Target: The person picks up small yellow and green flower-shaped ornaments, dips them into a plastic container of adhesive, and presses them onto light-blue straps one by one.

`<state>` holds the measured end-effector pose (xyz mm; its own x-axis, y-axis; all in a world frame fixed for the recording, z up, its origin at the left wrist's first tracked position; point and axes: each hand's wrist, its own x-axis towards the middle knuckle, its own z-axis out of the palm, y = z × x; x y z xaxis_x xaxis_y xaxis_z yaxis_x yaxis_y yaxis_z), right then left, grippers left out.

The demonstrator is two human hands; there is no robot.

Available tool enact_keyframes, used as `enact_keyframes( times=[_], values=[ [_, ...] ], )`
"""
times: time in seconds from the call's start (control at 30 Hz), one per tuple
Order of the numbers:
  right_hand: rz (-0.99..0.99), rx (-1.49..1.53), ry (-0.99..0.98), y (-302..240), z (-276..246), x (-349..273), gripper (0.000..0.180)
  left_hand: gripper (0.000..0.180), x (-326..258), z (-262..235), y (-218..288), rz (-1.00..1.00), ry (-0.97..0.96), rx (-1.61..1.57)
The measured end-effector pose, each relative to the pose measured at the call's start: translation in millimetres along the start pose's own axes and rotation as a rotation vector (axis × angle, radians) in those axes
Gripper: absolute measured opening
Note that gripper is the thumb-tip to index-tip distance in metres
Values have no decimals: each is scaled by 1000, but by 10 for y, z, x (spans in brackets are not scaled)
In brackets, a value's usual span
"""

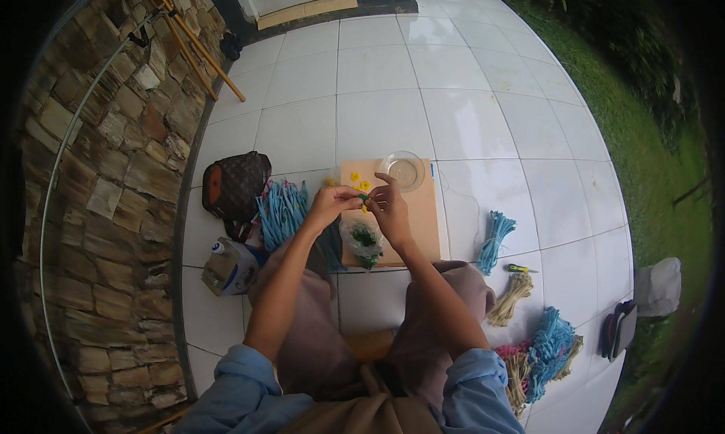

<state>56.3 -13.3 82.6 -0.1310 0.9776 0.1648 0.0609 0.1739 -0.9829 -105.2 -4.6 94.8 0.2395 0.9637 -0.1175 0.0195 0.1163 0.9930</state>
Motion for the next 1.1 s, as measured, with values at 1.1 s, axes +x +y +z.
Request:
enact_keyframes(
  times=[1.1],
  values=[
    [135,-233,165,224,-941,-162,54,9,597,778,-256,-62,-97,191]
  ],
)
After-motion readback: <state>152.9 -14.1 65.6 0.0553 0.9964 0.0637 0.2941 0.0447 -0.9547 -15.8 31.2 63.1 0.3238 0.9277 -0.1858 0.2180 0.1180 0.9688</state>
